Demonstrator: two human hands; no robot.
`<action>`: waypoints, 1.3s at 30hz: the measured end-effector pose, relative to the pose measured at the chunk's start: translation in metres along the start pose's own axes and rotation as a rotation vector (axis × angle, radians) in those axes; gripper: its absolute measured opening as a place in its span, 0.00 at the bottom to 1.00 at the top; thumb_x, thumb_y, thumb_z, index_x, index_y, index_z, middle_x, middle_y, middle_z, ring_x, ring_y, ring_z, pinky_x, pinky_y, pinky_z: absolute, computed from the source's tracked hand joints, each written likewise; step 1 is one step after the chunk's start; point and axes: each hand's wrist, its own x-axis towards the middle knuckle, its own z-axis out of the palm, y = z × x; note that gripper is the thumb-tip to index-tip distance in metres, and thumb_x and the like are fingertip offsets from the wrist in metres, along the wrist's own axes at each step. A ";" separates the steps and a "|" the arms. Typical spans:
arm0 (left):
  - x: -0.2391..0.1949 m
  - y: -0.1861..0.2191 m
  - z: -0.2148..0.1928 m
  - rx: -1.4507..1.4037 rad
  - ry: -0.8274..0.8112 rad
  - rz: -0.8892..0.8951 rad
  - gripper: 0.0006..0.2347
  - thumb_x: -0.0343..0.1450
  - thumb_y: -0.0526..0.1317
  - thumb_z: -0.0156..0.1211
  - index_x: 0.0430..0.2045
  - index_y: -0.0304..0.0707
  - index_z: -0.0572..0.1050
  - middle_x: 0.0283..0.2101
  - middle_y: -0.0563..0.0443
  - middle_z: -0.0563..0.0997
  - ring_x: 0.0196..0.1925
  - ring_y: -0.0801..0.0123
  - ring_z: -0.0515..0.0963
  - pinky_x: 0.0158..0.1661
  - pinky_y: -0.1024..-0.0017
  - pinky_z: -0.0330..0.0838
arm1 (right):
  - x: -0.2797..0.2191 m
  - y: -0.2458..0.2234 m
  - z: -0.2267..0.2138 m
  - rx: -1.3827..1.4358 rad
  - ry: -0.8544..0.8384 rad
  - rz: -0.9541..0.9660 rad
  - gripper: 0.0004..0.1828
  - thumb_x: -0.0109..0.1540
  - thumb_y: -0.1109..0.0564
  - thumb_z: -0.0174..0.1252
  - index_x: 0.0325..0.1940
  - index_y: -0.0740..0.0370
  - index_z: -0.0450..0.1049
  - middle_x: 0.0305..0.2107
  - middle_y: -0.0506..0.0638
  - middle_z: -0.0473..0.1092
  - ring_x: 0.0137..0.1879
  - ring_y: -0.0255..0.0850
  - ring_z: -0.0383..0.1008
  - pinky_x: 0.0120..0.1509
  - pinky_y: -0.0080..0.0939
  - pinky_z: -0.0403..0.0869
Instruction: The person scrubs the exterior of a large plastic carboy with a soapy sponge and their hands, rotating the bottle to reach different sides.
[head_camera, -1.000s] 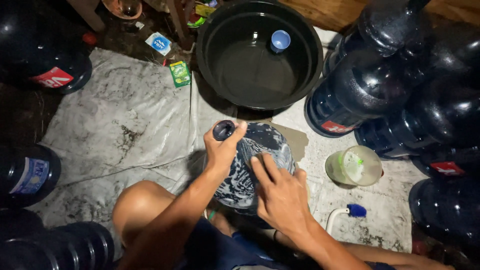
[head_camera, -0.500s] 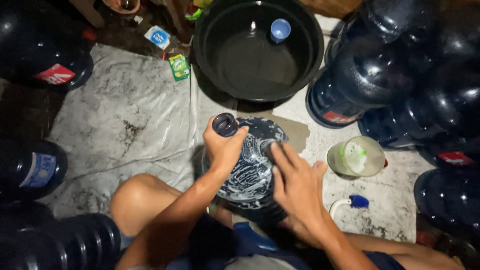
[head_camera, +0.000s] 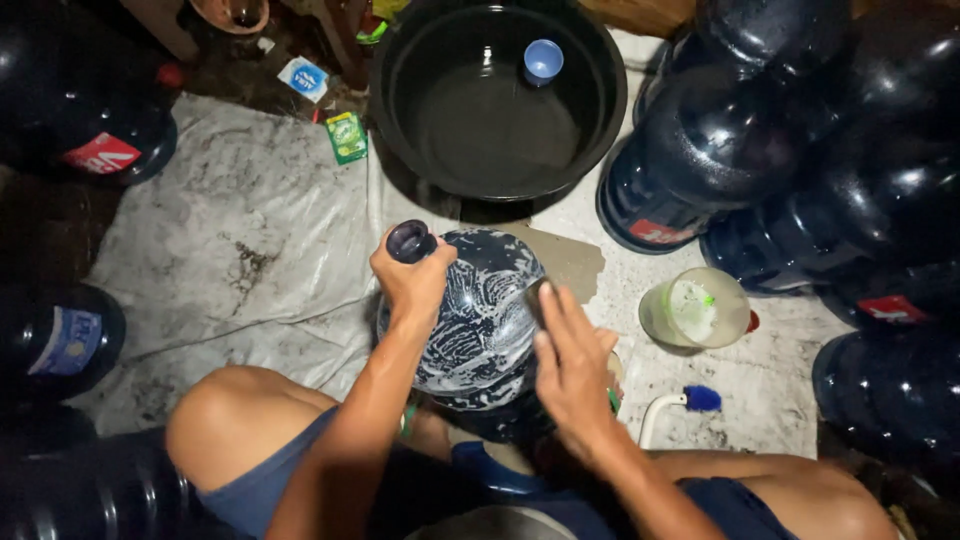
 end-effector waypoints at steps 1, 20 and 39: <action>-0.003 0.000 0.000 -0.004 0.007 -0.004 0.08 0.45 0.26 0.61 0.10 0.40 0.73 0.13 0.53 0.74 0.17 0.76 0.74 0.21 0.81 0.68 | -0.006 -0.008 -0.005 -0.001 -0.006 -0.006 0.27 0.59 0.61 0.48 0.64 0.57 0.63 0.54 0.67 0.65 0.55 0.60 0.69 0.49 0.50 0.60; 0.002 0.004 -0.033 -0.169 -0.157 -0.140 0.11 0.47 0.22 0.62 0.13 0.40 0.73 0.19 0.56 0.75 0.23 0.73 0.72 0.26 0.75 0.67 | -0.003 -0.008 0.010 -0.002 -0.054 -0.001 0.25 0.64 0.54 0.43 0.66 0.57 0.57 0.60 0.60 0.61 0.57 0.50 0.62 0.59 0.50 0.59; -0.010 -0.009 -0.010 -0.121 0.138 -0.157 0.08 0.51 0.27 0.64 0.18 0.36 0.75 0.21 0.52 0.79 0.24 0.72 0.77 0.29 0.72 0.73 | -0.025 -0.030 -0.004 -0.172 -0.117 -0.142 0.22 0.62 0.56 0.44 0.61 0.57 0.64 0.58 0.57 0.63 0.39 0.51 0.67 0.39 0.46 0.56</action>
